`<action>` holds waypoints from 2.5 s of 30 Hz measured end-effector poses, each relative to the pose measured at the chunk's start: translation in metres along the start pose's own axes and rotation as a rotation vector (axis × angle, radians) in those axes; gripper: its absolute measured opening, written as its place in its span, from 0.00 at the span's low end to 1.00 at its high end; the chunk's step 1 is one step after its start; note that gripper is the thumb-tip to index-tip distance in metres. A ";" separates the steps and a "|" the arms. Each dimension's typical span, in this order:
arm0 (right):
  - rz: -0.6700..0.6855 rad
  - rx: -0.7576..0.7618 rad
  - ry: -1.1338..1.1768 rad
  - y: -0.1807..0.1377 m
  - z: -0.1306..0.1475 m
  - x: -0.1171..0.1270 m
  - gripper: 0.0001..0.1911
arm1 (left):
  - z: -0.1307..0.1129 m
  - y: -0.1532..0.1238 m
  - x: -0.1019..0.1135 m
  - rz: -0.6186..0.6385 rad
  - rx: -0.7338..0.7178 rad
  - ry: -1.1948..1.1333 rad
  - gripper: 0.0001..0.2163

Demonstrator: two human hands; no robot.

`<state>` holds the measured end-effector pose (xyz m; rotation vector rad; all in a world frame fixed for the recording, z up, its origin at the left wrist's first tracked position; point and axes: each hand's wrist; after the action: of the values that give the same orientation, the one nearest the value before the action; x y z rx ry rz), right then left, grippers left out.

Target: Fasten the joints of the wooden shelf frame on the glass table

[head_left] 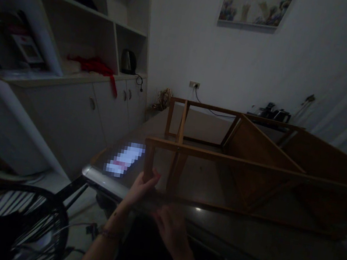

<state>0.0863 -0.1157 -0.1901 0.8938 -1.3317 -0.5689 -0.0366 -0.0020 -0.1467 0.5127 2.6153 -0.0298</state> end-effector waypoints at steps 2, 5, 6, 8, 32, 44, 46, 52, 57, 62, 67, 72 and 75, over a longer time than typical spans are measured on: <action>-0.027 -0.025 -0.012 -0.002 0.002 -0.001 0.12 | 0.001 0.000 0.001 -0.004 0.000 0.007 0.21; -0.048 -0.033 -0.032 -0.005 0.003 -0.002 0.11 | 0.003 0.001 0.002 -0.007 -0.020 0.027 0.20; -0.051 -0.035 -0.040 -0.006 0.003 -0.003 0.10 | 0.003 0.001 0.002 -0.012 -0.019 0.032 0.20; -0.054 -0.046 -0.059 -0.008 0.004 -0.004 0.09 | 0.003 0.001 0.002 -0.023 -0.012 0.036 0.21; 0.392 -0.017 0.092 0.011 -0.018 0.022 0.04 | 0.006 0.002 0.003 0.001 -0.018 -0.018 0.19; 0.315 -0.236 0.105 0.014 0.000 0.028 0.06 | -0.001 -0.002 -0.002 -0.056 0.009 0.013 0.20; 0.288 -0.295 0.106 0.013 0.004 0.028 0.09 | 0.000 -0.002 -0.002 -0.067 0.012 0.005 0.20; 0.277 -0.352 0.120 0.009 0.008 0.028 0.12 | 0.002 0.000 0.000 -0.040 0.007 0.001 0.20; 0.222 -0.372 0.065 0.007 0.012 0.025 0.15 | 0.001 0.001 -0.001 -0.018 0.003 -0.005 0.21; 0.181 -0.454 0.047 0.005 0.021 0.021 0.16 | -0.001 0.000 -0.002 0.011 -0.003 -0.003 0.21; 0.210 -0.478 0.053 0.004 0.026 0.019 0.14 | 0.002 0.000 -0.001 -0.008 -0.012 -0.007 0.20; 0.185 -0.463 0.031 0.003 0.026 0.017 0.12 | 0.002 0.000 0.000 -0.036 -0.018 -0.006 0.20; 0.192 -0.471 0.080 0.003 0.026 0.017 0.12 | 0.003 0.001 0.001 -0.017 -0.032 0.015 0.20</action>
<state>0.0640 -0.1331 -0.1776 0.3939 -1.1293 -0.6531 -0.0356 -0.0014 -0.1492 0.4807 2.6305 0.0106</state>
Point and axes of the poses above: each hand's wrist, its own y-axis towards the middle knuckle, its own x-axis out of the back of the hand, z = x × y, and after that the axes turned 15 degrees about -y, right-handed
